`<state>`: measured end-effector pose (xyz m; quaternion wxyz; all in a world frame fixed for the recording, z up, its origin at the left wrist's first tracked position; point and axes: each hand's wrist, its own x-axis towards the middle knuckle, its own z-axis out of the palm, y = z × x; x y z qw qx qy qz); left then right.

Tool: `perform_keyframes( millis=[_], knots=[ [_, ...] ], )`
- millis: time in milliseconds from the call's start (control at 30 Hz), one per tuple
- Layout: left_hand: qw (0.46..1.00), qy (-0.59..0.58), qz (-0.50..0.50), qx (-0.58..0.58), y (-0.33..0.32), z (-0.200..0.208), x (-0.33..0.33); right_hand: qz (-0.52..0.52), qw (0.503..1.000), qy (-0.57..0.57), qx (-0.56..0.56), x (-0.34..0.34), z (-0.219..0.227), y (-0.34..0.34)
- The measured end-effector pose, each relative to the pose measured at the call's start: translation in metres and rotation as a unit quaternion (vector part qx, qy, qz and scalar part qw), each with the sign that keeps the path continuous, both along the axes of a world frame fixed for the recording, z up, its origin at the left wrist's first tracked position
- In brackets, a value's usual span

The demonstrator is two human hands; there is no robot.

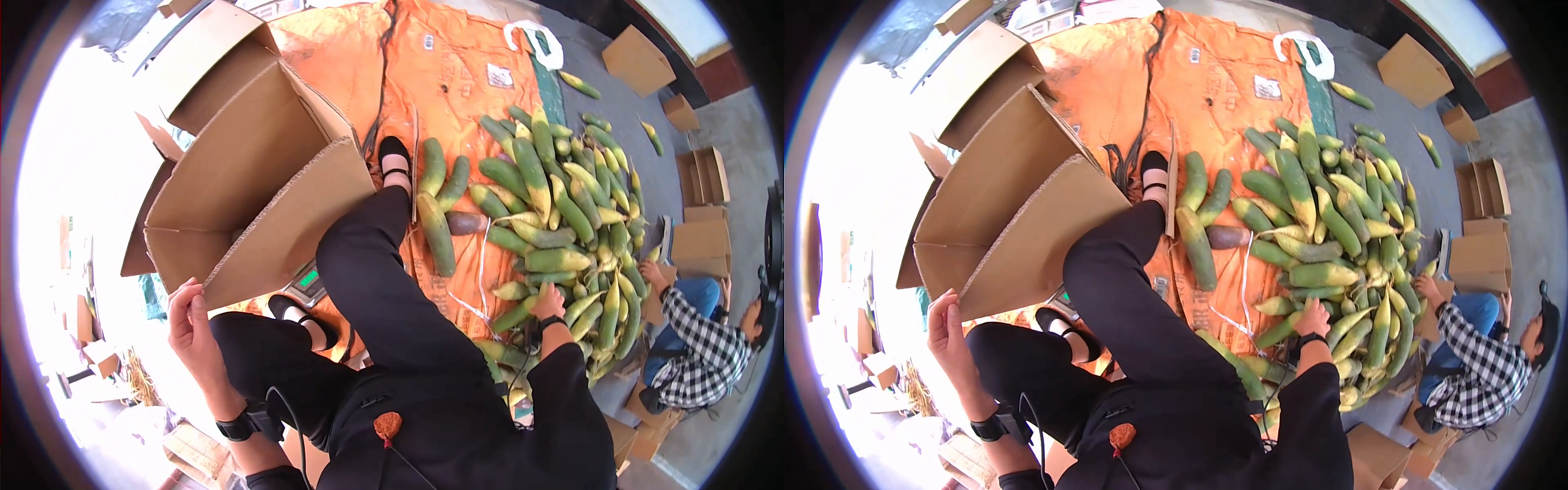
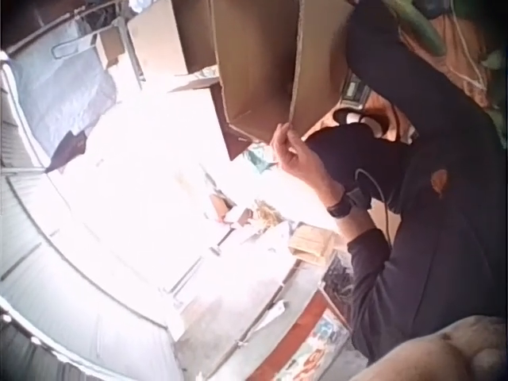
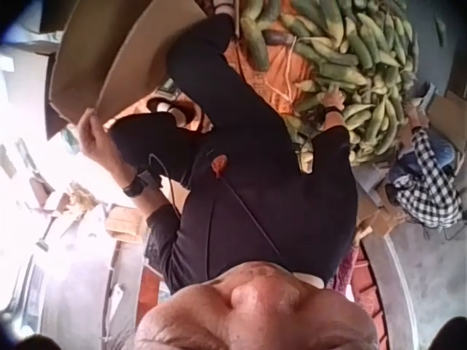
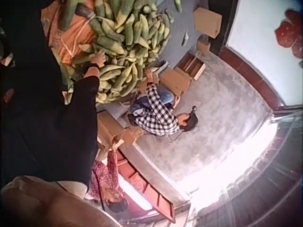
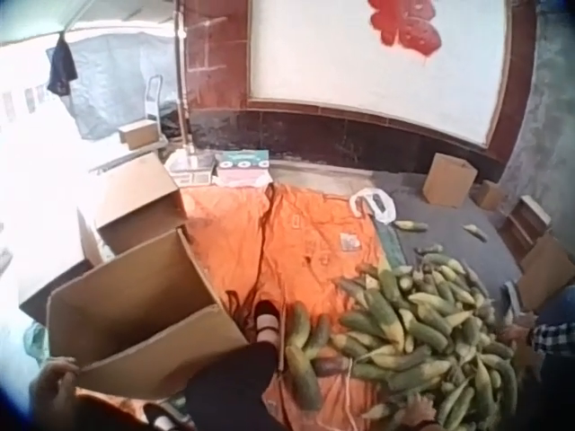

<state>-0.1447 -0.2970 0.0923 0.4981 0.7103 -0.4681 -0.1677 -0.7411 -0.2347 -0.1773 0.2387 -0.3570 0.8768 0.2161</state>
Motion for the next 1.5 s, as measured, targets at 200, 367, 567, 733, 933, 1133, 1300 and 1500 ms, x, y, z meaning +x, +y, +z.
perform_keyframes(
  millis=[200, 367, 567, 733, 933, 1133, 1300, 1500],
  knots=[
    [0.999, -0.038, -0.028, 0.005, -0.008, -0.004, -0.002, 0.102, 0.991, 0.084, 0.002, 0.004, -0.015, 0.011],
    [0.999, -0.028, -0.030, 0.002, -0.011, -0.001, -0.001, 0.134, 0.988, 0.072, -0.025, 0.016, -0.024, 0.025],
    [1.000, -0.012, -0.025, -0.007, -0.017, -0.001, 0.003, 0.185, 0.971, -0.005, -0.154, 0.020, 0.005, 0.017],
    [0.999, 0.008, -0.024, -0.026, -0.017, 0.005, 0.006, 0.051, 0.930, -0.087, -0.352, 0.023, 0.061, -0.040],
    [0.997, 0.031, -0.037, -0.061, -0.020, 0.006, 0.009, -0.018, 0.716, -0.329, -0.615, 0.037, 0.170, -0.118],
    [0.994, 0.085, -0.056, -0.035, -0.029, 0.018, 0.007, 0.000, 0.483, -0.525, -0.701, 0.123, 0.312, -0.195],
    [0.995, 0.023, -0.097, -0.015, -0.038, 0.035, 0.007, 0.042, 0.409, -0.691, -0.594, 0.245, 0.355, -0.233],
    [0.985, -0.019, -0.168, -0.045, -0.056, 0.042, -0.001, 0.017, 0.436, -0.811, -0.389, 0.386, 0.315, -0.230]
  ],
)
